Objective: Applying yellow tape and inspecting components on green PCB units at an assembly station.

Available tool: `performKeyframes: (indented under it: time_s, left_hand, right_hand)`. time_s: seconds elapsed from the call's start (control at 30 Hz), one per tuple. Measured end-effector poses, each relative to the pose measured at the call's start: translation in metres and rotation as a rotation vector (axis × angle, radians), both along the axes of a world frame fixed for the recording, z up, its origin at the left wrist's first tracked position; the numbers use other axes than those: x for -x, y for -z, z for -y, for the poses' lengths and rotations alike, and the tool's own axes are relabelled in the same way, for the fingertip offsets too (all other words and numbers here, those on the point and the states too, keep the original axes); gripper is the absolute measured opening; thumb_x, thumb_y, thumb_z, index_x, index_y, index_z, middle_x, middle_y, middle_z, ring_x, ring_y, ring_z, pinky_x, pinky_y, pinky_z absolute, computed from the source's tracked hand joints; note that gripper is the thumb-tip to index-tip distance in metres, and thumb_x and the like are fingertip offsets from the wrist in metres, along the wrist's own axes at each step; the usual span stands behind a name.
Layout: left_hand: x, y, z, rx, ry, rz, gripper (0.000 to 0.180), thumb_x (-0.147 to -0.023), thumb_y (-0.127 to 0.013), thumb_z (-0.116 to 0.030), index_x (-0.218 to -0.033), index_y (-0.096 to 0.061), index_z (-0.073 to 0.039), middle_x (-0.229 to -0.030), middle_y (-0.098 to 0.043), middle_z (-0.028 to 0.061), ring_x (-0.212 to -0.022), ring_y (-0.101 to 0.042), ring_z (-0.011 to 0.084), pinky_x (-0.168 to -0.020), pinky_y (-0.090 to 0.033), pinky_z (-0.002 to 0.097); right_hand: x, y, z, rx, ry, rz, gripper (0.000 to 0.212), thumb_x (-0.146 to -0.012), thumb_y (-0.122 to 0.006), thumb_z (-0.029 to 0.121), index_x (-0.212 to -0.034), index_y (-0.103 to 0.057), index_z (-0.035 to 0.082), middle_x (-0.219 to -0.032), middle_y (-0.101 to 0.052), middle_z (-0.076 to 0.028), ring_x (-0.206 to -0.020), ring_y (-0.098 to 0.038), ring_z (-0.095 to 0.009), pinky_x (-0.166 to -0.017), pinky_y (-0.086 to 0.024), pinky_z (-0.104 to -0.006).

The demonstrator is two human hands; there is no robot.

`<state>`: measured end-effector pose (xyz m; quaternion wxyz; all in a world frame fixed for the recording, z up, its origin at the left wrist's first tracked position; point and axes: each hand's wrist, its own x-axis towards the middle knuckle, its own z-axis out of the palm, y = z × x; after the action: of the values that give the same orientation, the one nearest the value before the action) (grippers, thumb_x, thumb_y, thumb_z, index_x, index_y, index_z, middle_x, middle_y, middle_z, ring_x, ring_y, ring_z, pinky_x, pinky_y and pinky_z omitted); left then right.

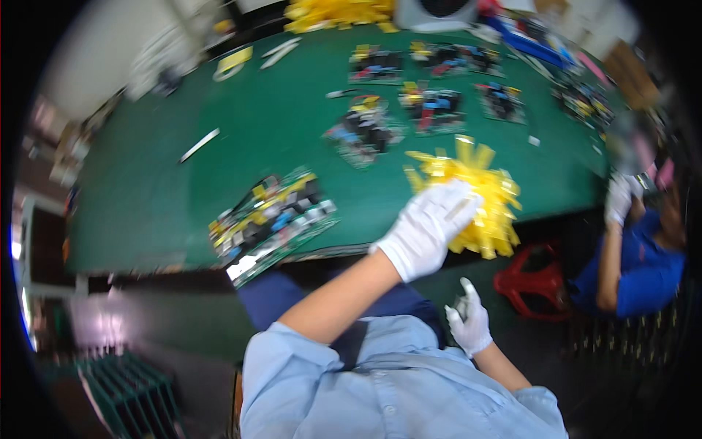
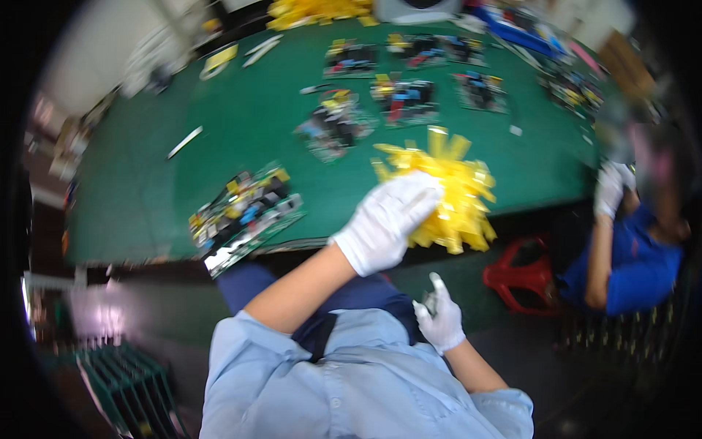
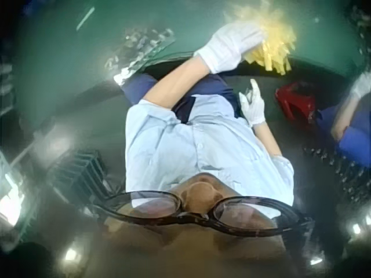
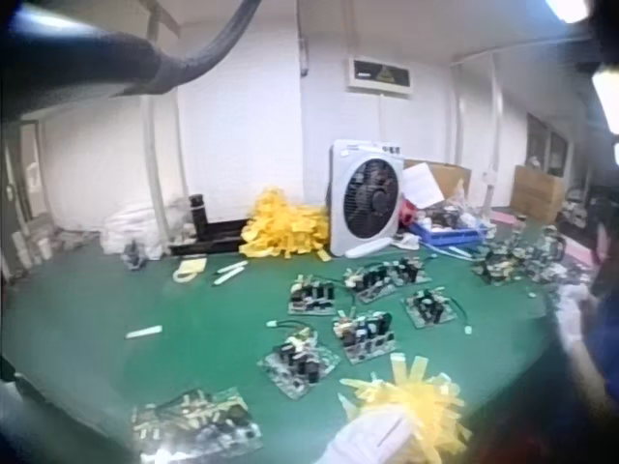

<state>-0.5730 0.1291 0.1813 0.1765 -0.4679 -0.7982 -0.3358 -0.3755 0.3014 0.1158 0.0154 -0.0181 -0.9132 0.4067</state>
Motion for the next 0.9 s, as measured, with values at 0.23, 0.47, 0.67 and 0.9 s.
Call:
performKeyframes:
  time_s: [0.23,0.47,0.67,0.9]
  left_hand:
    - [-0.072,-0.011,0.167,0.112,-0.508,-0.027,0.064,-0.064,-0.083,-0.031,-0.118,-0.062,-0.002,-0.124,-0.057,0.0233,-0.122,-0.053,0.0438,-0.104,-0.042,0.0541]
    - [-0.083,0.007,0.273,0.479,-0.907,0.018,0.106,-0.058,-0.086,-0.051,-0.146,-0.042,-0.012,-0.149,-0.039,0.022,-0.141,-0.035,0.0415,-0.111,-0.032,0.0538]
    - [-0.055,-0.014,0.283,0.391,-0.796,0.113,0.093,-0.057,-0.088,-0.034,-0.139,-0.051,-0.011,-0.135,-0.054,0.0186,-0.123,-0.056,0.0364,-0.098,-0.05,0.0442]
    - [0.023,-0.07,0.336,0.389,-0.761,0.082,0.05,-0.085,-0.069,-0.033,-0.129,-0.058,-0.011,-0.12,-0.064,0.0146,-0.108,-0.062,0.0322,-0.091,-0.052,0.0402]
  right_hand:
    - [0.078,-0.002,0.067,0.097,-0.341,-0.279,0.06,-0.08,-0.071,0.003,-0.135,-0.049,-0.003,-0.061,-0.054,-0.005,-0.048,-0.053,-0.02,-0.051,-0.046,-0.0299]
    - [0.18,-0.066,0.166,0.083,-0.699,-0.572,0.052,-0.079,-0.068,0.002,-0.129,-0.055,0.001,-0.075,-0.061,-0.01,-0.059,-0.059,-0.027,-0.054,-0.049,-0.037]
    - [0.217,-0.088,0.196,-0.034,-0.67,-0.636,0.039,-0.08,-0.068,0.004,-0.118,-0.063,0.005,-0.091,-0.062,-0.015,-0.07,-0.064,-0.032,-0.058,-0.051,-0.0383]
    - [0.267,-0.136,0.231,-0.064,-0.62,-0.909,0.033,-0.081,-0.071,0.006,-0.114,-0.065,0.007,-0.102,-0.066,-0.015,-0.086,-0.067,-0.031,-0.071,-0.055,-0.036]
